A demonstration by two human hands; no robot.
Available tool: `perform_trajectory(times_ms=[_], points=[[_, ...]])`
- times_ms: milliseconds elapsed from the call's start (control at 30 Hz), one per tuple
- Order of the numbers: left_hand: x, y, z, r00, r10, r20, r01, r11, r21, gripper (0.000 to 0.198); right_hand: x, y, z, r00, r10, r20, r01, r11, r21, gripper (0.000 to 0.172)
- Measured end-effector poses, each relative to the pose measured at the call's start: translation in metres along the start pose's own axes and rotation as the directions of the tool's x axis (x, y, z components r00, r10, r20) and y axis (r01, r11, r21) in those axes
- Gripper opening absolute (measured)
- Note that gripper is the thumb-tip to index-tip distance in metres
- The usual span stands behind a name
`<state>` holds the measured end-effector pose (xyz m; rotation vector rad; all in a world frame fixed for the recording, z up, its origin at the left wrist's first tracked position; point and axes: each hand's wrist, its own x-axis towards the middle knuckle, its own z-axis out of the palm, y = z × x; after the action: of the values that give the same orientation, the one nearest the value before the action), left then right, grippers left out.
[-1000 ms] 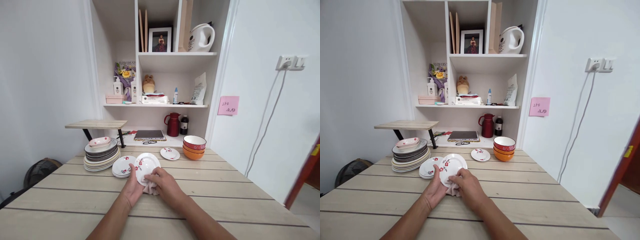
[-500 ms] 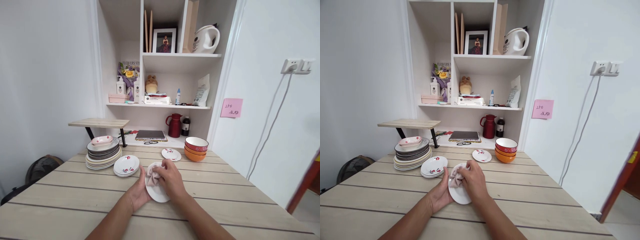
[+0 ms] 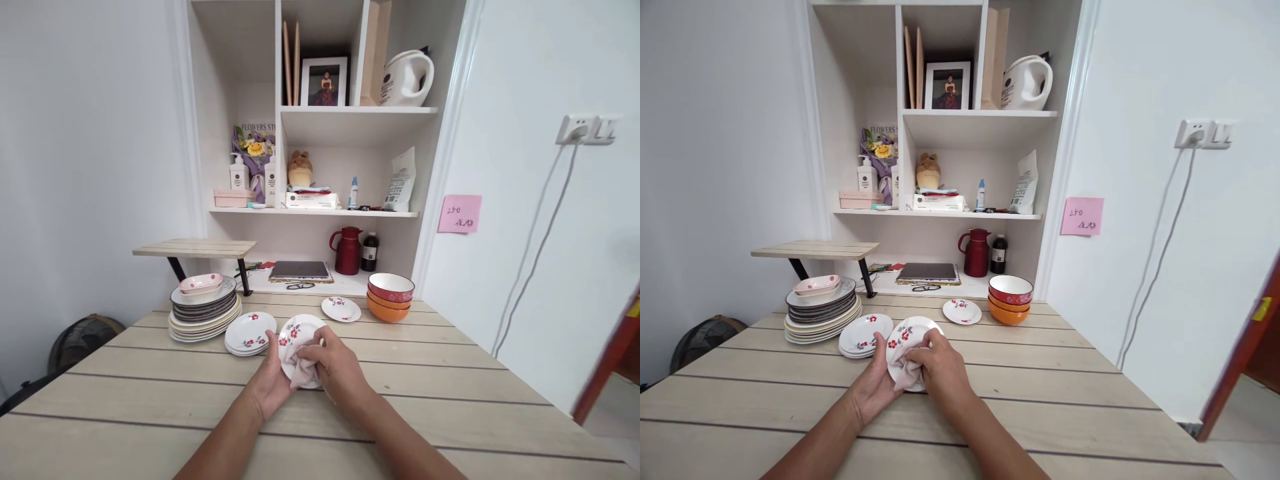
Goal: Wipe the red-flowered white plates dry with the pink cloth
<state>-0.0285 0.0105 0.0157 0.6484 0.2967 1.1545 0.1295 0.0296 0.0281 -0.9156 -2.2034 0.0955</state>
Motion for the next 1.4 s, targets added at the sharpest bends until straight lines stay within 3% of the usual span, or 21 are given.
perform_trajectory(times_ms=[267, 500, 600, 733, 833, 967, 1067, 1267, 1400], points=[[-0.004, -0.005, 0.007, 0.988, -0.154, 0.030, 0.153, 0.987, 0.057, 0.072, 0.002, 0.000, 0.001, 0.999, -0.047, -0.021, 0.048, 0.999, 0.015, 0.031], [-0.002, -0.006, 0.004, 0.995, -0.095, 0.043, 0.094, 0.995, 0.041, 0.073, 0.004, 0.003, 0.003, 0.994, 0.090, -0.057, -0.093, 0.994, -0.063, 0.028], [0.001, -0.005, 0.003, 0.998, -0.046, 0.051, 0.045, 0.999, 0.026, 0.079, 0.002, 0.000, 0.000, 0.992, 0.120, 0.027, -0.121, 0.992, 0.041, 0.030], [0.001, -0.004, 0.000, 0.998, -0.041, 0.037, 0.041, 0.999, 0.021, 0.079, 0.000, -0.006, -0.010, 0.987, 0.034, 0.160, -0.068, 0.975, 0.212, 0.039], [0.002, -0.005, -0.003, 0.999, -0.034, 0.007, 0.034, 0.999, 0.010, 0.077, 0.000, -0.008, -0.014, 0.987, 0.014, 0.161, -0.060, 0.956, 0.287, 0.033], [0.003, -0.007, -0.006, 0.999, -0.021, 0.038, 0.021, 1.000, 0.005, 0.076, 0.002, -0.005, -0.006, 0.990, 0.095, 0.104, -0.126, 0.927, 0.354, 0.027], [0.003, -0.007, -0.006, 0.997, -0.045, 0.069, 0.044, 0.999, 0.023, 0.079, 0.003, 0.000, 0.002, 0.989, 0.127, 0.076, -0.146, 0.923, 0.355, 0.034], [0.001, -0.006, -0.002, 0.993, -0.099, 0.064, 0.097, 0.994, 0.042, 0.081, 0.002, 0.005, 0.003, 0.988, 0.129, 0.080, -0.149, 0.920, 0.361, 0.067], [0.001, -0.005, -0.003, 0.992, -0.110, 0.069, 0.106, 0.993, 0.052, 0.082, 0.002, 0.004, 0.003, 0.991, 0.125, 0.047, -0.134, 0.896, 0.423, 0.064]])
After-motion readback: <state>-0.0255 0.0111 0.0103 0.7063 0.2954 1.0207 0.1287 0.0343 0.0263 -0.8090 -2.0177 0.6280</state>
